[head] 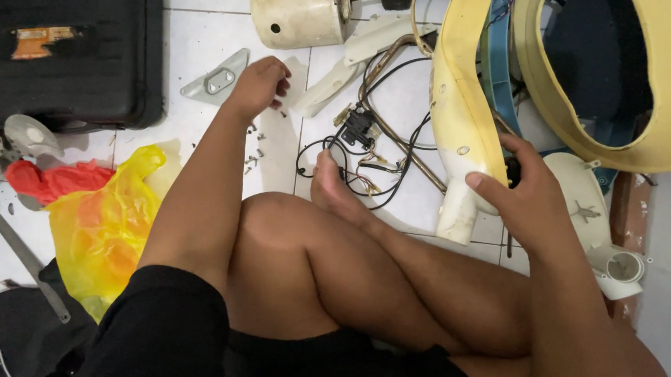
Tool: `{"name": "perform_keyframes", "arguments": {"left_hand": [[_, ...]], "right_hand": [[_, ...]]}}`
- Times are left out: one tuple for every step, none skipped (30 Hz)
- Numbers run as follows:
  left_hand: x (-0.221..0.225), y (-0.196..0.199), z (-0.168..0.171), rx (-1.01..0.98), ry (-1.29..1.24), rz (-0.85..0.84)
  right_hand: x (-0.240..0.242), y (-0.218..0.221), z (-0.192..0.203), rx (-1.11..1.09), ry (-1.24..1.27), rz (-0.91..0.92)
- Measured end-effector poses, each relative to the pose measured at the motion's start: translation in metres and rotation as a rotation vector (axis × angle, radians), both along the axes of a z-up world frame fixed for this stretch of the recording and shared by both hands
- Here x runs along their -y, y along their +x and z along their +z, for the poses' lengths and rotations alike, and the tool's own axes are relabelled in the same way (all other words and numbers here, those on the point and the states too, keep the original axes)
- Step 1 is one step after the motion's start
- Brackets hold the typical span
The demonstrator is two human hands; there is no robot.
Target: Assembling plastic components of an appliance handle using a screwdriver.
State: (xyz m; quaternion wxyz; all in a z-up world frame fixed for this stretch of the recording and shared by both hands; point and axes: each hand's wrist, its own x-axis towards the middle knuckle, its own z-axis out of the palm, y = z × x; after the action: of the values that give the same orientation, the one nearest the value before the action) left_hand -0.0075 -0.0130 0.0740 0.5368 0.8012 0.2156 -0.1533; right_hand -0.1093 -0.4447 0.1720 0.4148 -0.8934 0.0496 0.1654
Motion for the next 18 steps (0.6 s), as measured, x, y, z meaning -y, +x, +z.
{"name": "perform_keyframes", "arguments": {"left_hand": [[0.003,0.0,0.009,0.005,0.001,0.001],[0.006,0.001,0.019,0.064,0.003,0.054],[0.01,0.003,0.029,0.126,0.003,0.106],[0.019,0.003,0.046,0.133,0.003,0.105],[0.029,0.002,0.063,0.209,-0.023,0.128],[0.039,0.001,0.079,0.285,-0.049,0.151],[0.054,-0.001,0.088,0.293,-0.048,0.151],[0.068,-0.003,0.098,0.311,-0.214,0.152],[0.083,-0.005,0.108,0.33,-0.38,0.152],[0.105,-0.009,0.105,0.339,-0.38,0.15],[0.127,-0.014,0.103,0.278,-0.477,0.134],[0.149,-0.018,0.1,0.214,-0.573,0.117],[0.17,-0.03,0.122,0.221,-0.575,0.114],[0.191,-0.041,0.144,0.077,-0.605,0.062],[0.212,-0.053,0.165,-0.069,-0.636,0.01],[0.216,-0.052,0.153,-0.063,-0.641,0.009],[0.222,-0.049,0.14,-0.018,-0.78,0.075],[0.228,-0.045,0.127,0.027,-0.92,0.141]], "right_hand": [[0.0,-0.001,0.002,0.005,0.001,0.001],[0.0,-0.003,0.005,-0.013,0.097,-0.036],[0.001,-0.003,0.008,-0.028,0.192,-0.073],[0.007,-0.002,0.001,-0.021,0.193,-0.074],[0.013,-0.002,-0.007,-0.038,0.398,-0.112],[0.019,-0.002,-0.015,-0.055,0.602,-0.149],[0.025,-0.003,-0.023,-0.048,0.604,-0.147],[0.031,-0.003,-0.031,-0.086,0.803,-0.159],[0.037,-0.003,-0.039,-0.125,1.003,-0.168],[0.034,-0.004,-0.034,-0.116,1.004,-0.163],[0.03,-0.006,-0.029,-0.141,1.196,-0.08],[0.026,-0.007,-0.024,-0.171,1.386,0.009],[0.016,-0.011,-0.024,-0.165,1.384,0.014],[0.005,-0.015,-0.024,-0.088,1.387,0.002],[-0.006,-0.019,-0.024,-0.013,1.385,-0.012],[-0.009,-0.021,-0.024,-0.008,1.38,-0.008],[-0.01,-0.023,-0.024,-0.043,1.405,0.02],[-0.012,-0.023,-0.025,-0.078,1.428,0.048]]}}
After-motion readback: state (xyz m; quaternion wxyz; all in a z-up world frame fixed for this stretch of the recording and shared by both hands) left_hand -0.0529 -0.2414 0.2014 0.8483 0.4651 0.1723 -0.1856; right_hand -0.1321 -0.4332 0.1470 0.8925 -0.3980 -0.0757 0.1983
